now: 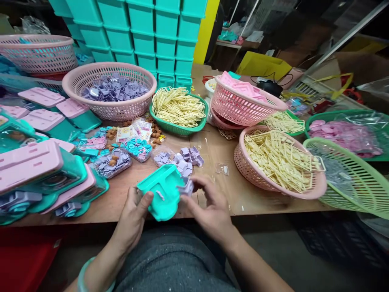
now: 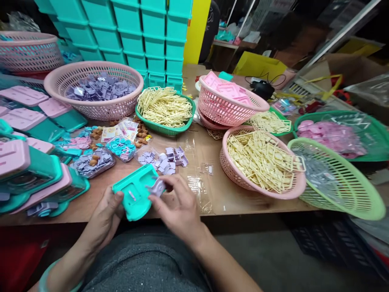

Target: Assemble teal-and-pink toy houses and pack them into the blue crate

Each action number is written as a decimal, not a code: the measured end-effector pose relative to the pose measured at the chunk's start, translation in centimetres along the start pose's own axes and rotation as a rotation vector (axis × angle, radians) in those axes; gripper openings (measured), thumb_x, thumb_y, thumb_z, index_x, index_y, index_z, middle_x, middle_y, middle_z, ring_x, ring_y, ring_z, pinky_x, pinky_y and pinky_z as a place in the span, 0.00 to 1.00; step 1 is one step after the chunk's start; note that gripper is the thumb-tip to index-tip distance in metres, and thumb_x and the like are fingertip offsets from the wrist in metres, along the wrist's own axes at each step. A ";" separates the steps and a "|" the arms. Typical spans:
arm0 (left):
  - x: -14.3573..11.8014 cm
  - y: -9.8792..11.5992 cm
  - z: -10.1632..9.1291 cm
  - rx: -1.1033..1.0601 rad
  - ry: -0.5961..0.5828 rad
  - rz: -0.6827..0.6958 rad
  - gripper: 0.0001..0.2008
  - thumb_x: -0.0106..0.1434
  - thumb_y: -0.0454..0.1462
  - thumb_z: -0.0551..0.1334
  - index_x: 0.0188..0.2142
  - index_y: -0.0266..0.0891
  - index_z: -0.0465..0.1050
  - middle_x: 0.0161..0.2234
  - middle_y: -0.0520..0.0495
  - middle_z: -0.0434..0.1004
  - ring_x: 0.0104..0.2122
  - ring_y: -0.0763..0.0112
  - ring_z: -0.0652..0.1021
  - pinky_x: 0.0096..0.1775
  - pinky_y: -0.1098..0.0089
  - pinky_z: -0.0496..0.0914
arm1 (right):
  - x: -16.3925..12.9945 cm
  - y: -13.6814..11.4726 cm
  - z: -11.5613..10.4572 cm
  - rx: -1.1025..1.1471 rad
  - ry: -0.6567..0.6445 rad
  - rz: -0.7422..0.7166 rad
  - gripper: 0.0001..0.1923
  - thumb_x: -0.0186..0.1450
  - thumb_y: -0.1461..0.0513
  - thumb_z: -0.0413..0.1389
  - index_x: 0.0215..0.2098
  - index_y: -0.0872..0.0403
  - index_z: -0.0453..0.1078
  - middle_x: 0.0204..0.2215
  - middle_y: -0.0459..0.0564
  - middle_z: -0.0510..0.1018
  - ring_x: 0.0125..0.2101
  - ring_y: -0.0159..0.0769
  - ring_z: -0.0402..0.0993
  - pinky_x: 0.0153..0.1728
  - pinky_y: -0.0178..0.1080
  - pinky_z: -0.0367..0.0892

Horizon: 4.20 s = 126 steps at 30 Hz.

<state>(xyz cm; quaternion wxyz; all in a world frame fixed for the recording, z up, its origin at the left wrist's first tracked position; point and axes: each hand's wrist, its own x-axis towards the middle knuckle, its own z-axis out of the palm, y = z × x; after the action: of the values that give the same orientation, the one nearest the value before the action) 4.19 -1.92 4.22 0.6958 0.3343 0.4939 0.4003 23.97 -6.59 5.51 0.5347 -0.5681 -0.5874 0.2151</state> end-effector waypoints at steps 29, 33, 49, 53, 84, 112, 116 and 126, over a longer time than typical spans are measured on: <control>0.0 -0.2 0.9 0.196 -0.124 0.044 0.27 0.57 0.51 0.73 0.48 0.42 0.66 0.40 0.50 0.79 0.39 0.67 0.80 0.36 0.71 0.77 | -3.8 -0.3 2.8 -0.181 -0.028 -0.166 0.26 0.69 0.66 0.59 0.64 0.54 0.63 0.46 0.57 0.78 0.46 0.41 0.76 0.46 0.44 0.77; 0.1 -0.1 1.0 0.198 -0.125 0.047 0.27 0.57 0.50 0.73 0.48 0.42 0.66 0.40 0.51 0.79 0.39 0.69 0.79 0.36 0.73 0.77 | -3.8 -0.6 3.2 -0.194 0.033 -0.078 0.19 0.66 0.66 0.60 0.54 0.55 0.67 0.39 0.53 0.77 0.39 0.40 0.76 0.41 0.44 0.78; 0.1 0.0 0.7 0.295 -0.130 0.067 0.31 0.56 0.50 0.74 0.52 0.42 0.66 0.44 0.47 0.79 0.43 0.65 0.79 0.39 0.71 0.76 | -3.9 -0.5 4.4 -0.367 0.140 -0.208 0.19 0.65 0.66 0.57 0.53 0.57 0.63 0.36 0.55 0.77 0.36 0.43 0.76 0.37 0.46 0.79; 0.0 -0.1 0.5 0.293 -0.130 0.056 0.30 0.56 0.50 0.74 0.52 0.43 0.66 0.44 0.48 0.79 0.43 0.65 0.80 0.37 0.73 0.76 | -4.1 -0.5 4.7 -0.311 0.144 -0.179 0.20 0.65 0.66 0.57 0.54 0.56 0.63 0.38 0.55 0.76 0.38 0.43 0.76 0.38 0.45 0.79; -0.5 -1.0 -0.6 0.297 -0.230 0.020 0.46 0.58 0.47 0.73 0.68 0.47 0.50 0.59 0.37 0.73 0.54 0.53 0.79 0.51 0.59 0.78 | -4.4 0.6 1.5 0.072 -0.097 0.021 0.11 0.67 0.64 0.62 0.49 0.52 0.71 0.38 0.49 0.79 0.39 0.36 0.76 0.37 0.39 0.76; -0.5 -4.1 -2.2 0.724 -0.145 0.514 0.42 0.54 0.44 0.77 0.64 0.53 0.62 0.58 0.45 0.73 0.54 0.52 0.77 0.53 0.56 0.73 | -7.8 1.3 2.9 -0.045 0.021 0.069 0.20 0.62 0.68 0.62 0.52 0.51 0.72 0.42 0.53 0.83 0.41 0.40 0.83 0.41 0.44 0.82; -0.3 -3.9 -2.3 0.802 -0.176 0.566 0.43 0.55 0.45 0.76 0.66 0.53 0.59 0.59 0.43 0.72 0.53 0.51 0.78 0.52 0.56 0.74 | -7.7 1.3 2.8 -0.056 0.020 0.062 0.20 0.64 0.68 0.62 0.53 0.51 0.71 0.42 0.53 0.83 0.41 0.41 0.83 0.41 0.45 0.82; -0.6 -4.3 -1.4 0.848 -0.137 0.633 0.52 0.51 0.48 0.76 0.69 0.46 0.51 0.61 0.37 0.67 0.58 0.47 0.74 0.56 0.53 0.73 | -6.6 2.7 0.8 -0.132 -0.099 -0.048 0.25 0.64 0.61 0.65 0.58 0.47 0.68 0.45 0.52 0.77 0.47 0.44 0.77 0.48 0.51 0.77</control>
<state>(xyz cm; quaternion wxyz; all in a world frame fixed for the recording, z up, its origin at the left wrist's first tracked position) 3.74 -4.32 0.38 0.3754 0.7442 0.4408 0.3330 22.97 -11.53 0.34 0.4715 -0.5766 -0.6394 0.1907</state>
